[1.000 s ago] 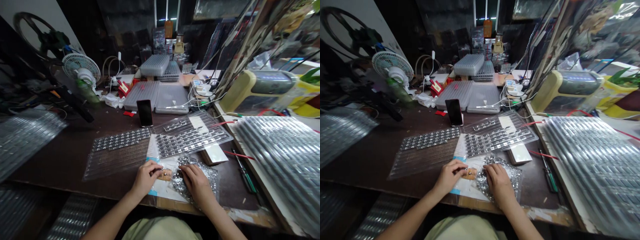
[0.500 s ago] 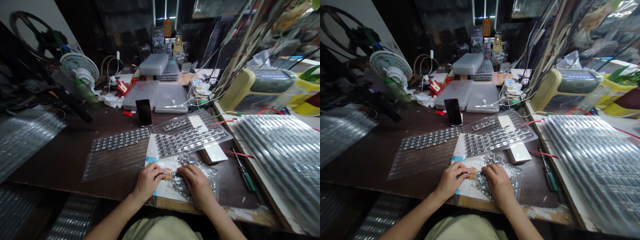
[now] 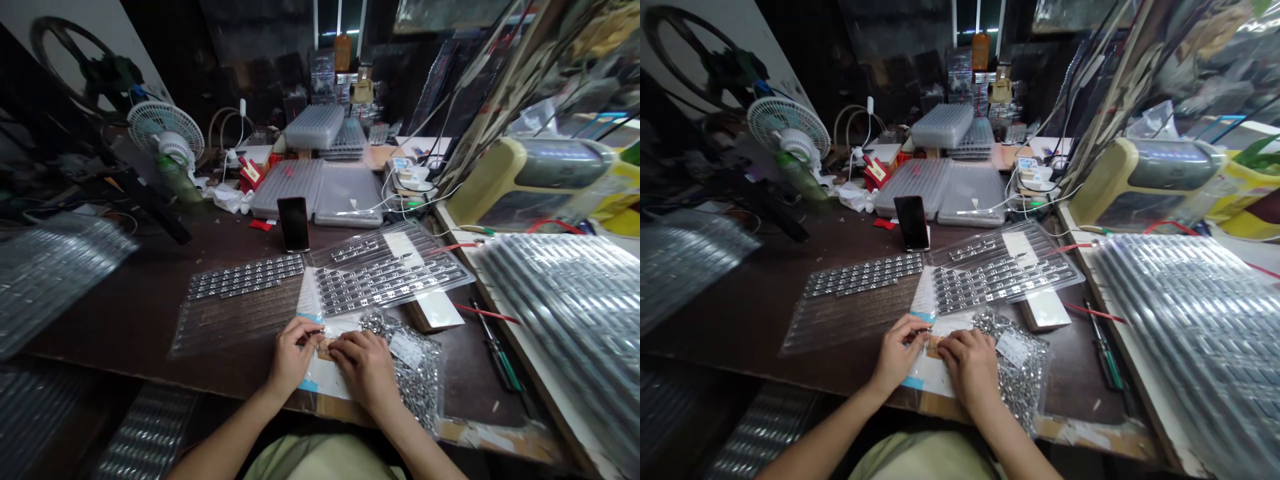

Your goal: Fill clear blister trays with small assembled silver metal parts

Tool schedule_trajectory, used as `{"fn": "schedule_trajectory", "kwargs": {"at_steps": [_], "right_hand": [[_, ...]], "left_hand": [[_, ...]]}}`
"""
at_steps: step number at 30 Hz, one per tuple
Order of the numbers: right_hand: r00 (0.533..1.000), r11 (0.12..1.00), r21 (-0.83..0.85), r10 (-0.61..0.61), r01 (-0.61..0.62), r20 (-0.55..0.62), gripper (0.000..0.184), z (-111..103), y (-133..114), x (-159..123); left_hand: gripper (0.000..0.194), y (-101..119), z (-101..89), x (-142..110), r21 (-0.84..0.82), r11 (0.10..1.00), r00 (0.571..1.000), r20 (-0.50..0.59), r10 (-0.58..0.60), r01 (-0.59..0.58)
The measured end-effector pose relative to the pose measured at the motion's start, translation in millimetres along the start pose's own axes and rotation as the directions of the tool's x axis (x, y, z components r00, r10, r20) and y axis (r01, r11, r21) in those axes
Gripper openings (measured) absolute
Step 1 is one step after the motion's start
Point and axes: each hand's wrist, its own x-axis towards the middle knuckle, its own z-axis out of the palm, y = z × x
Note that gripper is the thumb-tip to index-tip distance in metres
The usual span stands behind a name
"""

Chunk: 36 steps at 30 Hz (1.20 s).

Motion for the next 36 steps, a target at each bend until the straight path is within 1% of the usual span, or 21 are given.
{"fn": "schedule_trajectory", "kwargs": {"at_steps": [3,5,7,9,11,12,14,17,20,22,24,26,29,32,36], "right_hand": [[1.000,0.999,-0.038,0.002,-0.001,0.029,0.013,1.2,0.5,-1.0],[0.998,0.996,-0.089,-0.025,0.029,0.049,0.018,-2.0,5.2,-2.6],[0.991,0.980,-0.163,-0.102,0.116,0.089,0.029,-9.5,15.2,-5.4],[0.964,0.938,-0.248,-0.205,0.243,0.169,0.041,-20.9,28.9,-9.5],[0.930,0.894,-0.294,-0.269,0.337,0.248,0.044,-33.0,42.3,-14.6],[0.919,0.879,-0.307,-0.285,0.364,0.274,0.045,-38.1,47.7,-17.1],[0.912,0.868,-0.322,-0.292,0.379,0.288,0.044,-45.1,54.2,-20.9],[0.929,0.880,-0.319,-0.286,0.352,0.235,0.035,-46.9,54.8,-22.0],[0.950,0.911,-0.280,-0.262,0.302,0.171,0.025,-42.6,50.4,-18.7],[0.961,0.930,-0.252,-0.236,0.266,0.143,0.021,-38.6,48.0,-16.1],[0.969,0.944,-0.220,-0.230,0.246,0.094,0.018,-34.6,47.0,-14.1],[0.973,0.955,-0.186,-0.232,0.231,0.017,0.017,-31.4,46.9,-13.1],[0.975,0.969,-0.146,-0.211,0.199,-0.067,0.015,-29.5,46.7,-12.9],[0.978,0.977,-0.115,-0.190,0.180,-0.082,0.013,-30.4,46.2,-13.6],[0.983,0.984,-0.081,-0.167,0.161,-0.073,0.014,-31.8,46.4,-15.0]], "left_hand": [[0.013,0.6,0.9,0.6,-0.010,1.000,1.000,0.008,-0.015,0.015],[0.013,0.9,1.0,0.8,-0.015,1.000,1.000,0.011,-0.023,0.023],[0.013,1.2,0.8,0.8,-0.018,0.999,1.000,0.010,-0.030,0.030],[0.014,1.4,0.9,0.7,-0.021,0.999,0.999,0.009,-0.041,0.041],[0.014,1.6,1.5,0.3,-0.026,0.998,0.998,0.014,-0.054,0.054],[0.014,1.6,2.0,0.2,-0.028,0.998,0.998,0.017,-0.061,0.061],[0.014,1.1,2.8,0.0,-0.032,0.997,0.997,0.024,-0.074,0.075],[0.014,-0.1,2.8,1.3,-0.042,0.994,0.995,0.038,-0.096,0.098],[0.013,0.4,1.8,5.4,-0.045,0.992,0.992,0.043,-0.116,0.118],[0.013,3.2,2.2,8.1,-0.026,0.994,0.993,0.044,-0.109,0.110],[0.012,8.0,4.7,9.1,0.010,0.998,0.996,0.066,-0.064,0.064],[0.012,13.4,9.1,7.8,0.063,0.998,0.993,0.116,0.009,-0.016],[0.013,19.0,17.0,3.1,0.145,0.980,0.975,0.198,0.105,-0.135],[0.013,19.2,22.4,-1.1,0.196,0.962,0.961,0.237,0.143,-0.192],[0.013,15.7,23.5,-2.1,0.221,0.952,0.952,0.266,0.149,-0.211]]}}
